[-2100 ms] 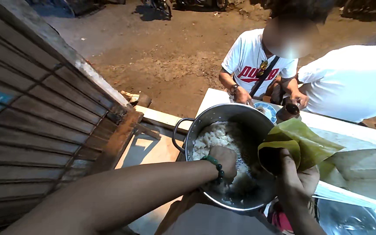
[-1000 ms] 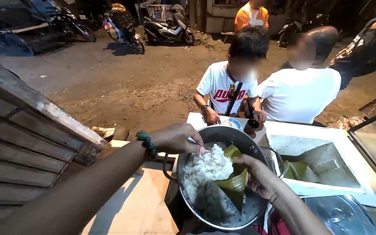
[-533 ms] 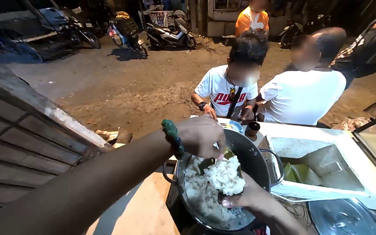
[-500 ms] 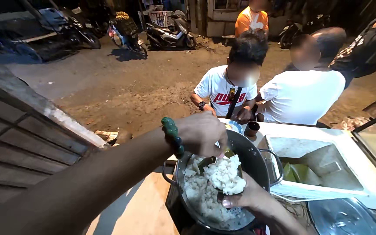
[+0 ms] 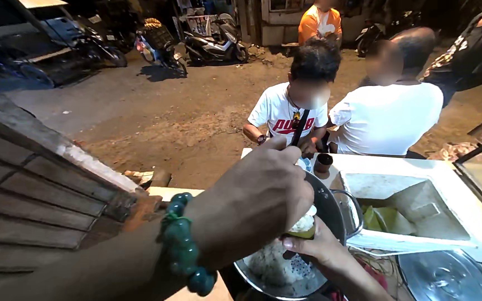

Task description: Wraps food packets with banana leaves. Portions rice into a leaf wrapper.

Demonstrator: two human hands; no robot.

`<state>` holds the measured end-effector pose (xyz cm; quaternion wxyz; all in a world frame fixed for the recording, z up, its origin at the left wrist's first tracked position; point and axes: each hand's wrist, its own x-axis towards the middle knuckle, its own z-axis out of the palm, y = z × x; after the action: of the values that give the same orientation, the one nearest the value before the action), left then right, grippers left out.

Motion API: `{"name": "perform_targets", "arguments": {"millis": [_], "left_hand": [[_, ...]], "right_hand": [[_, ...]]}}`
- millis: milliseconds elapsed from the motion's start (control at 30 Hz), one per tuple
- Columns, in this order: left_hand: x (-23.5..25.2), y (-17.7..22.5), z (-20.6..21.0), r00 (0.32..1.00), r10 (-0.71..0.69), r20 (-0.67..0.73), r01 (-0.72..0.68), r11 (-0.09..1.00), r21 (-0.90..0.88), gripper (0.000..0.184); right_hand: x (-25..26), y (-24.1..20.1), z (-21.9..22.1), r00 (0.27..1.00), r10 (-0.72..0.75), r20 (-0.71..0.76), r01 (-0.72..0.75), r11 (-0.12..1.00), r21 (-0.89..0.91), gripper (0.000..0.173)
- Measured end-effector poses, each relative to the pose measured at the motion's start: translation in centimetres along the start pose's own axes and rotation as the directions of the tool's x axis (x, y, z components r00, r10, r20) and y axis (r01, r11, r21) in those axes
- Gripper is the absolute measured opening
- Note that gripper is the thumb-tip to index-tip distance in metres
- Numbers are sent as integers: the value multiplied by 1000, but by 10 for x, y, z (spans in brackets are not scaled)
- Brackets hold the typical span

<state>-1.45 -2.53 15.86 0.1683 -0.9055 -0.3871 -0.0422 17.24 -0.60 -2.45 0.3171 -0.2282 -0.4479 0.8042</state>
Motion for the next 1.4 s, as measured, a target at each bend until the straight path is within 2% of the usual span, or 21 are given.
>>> {"name": "perform_targets", "arguments": {"millis": [133, 233, 267, 333, 400, 533, 600, 667, 867, 1000, 1100, 1167, 1200, 1300, 1400], "left_hand": [[11, 5, 14, 988, 11, 154, -5, 999, -43, 24], [20, 5, 22, 923, -48, 383, 111, 983, -145, 20], [18, 1, 25, 913, -44, 405, 128, 974, -184, 19], [9, -8, 28, 954, -5, 300, 78, 970, -231, 18], [1, -13, 14, 988, -13, 156, 42, 981, -187, 17], [2, -3, -33, 984, -174, 49, 171, 984, 54, 25], [6, 3, -26, 972, -233, 39, 230, 970, 74, 27], [8, 7, -10, 967, -249, 59, 248, 969, 16, 26], [7, 4, 22, 980, -100, 172, 121, 986, -114, 21], [-1, -7, 31, 993, -41, 112, 58, 986, -158, 17], [-10, -16, 6, 984, -178, 1, 177, 979, -101, 20], [-14, -14, -6, 929, -363, -76, 353, 928, -121, 22], [-16, -10, -5, 882, -468, -60, 449, 870, -204, 21], [-25, 0, 15, 733, -650, 201, 637, 553, -537, 20], [-40, 8, 45, 631, -686, 363, 718, 338, -608, 20]], "right_hand": [[-2, 2, -1, 999, -4, 35, 2, 999, 38, 59], [-4, 2, -2, 999, -17, 32, 16, 998, 53, 52], [-4, 2, -2, 999, -17, 32, 16, 999, 50, 52], [-3, 1, -1, 999, -22, 32, 21, 999, 41, 56], [-1, 0, 4, 1000, -29, 1, 29, 999, 16, 60], [0, 4, 10, 990, -113, -89, 103, 988, -115, 67], [0, 6, 10, 980, -174, -99, 156, 974, -164, 71], [0, 6, 13, 974, -191, -122, 166, 967, -194, 74], [1, 7, 8, 981, -161, -107, 140, 974, -179, 68], [3, 5, 4, 984, -154, -88, 138, 976, -171, 65], [5, 2, 5, 976, -159, -149, 127, 970, -205, 64], [6, 5, 6, 956, -211, -204, 151, 950, -275, 70], [6, 6, 5, 945, -246, -214, 170, 932, -320, 71], [8, 14, 2, 914, -364, -181, 268, 874, -405, 61], [9, 18, 1, 893, -422, -157, 339, 860, -382, 67]]}}
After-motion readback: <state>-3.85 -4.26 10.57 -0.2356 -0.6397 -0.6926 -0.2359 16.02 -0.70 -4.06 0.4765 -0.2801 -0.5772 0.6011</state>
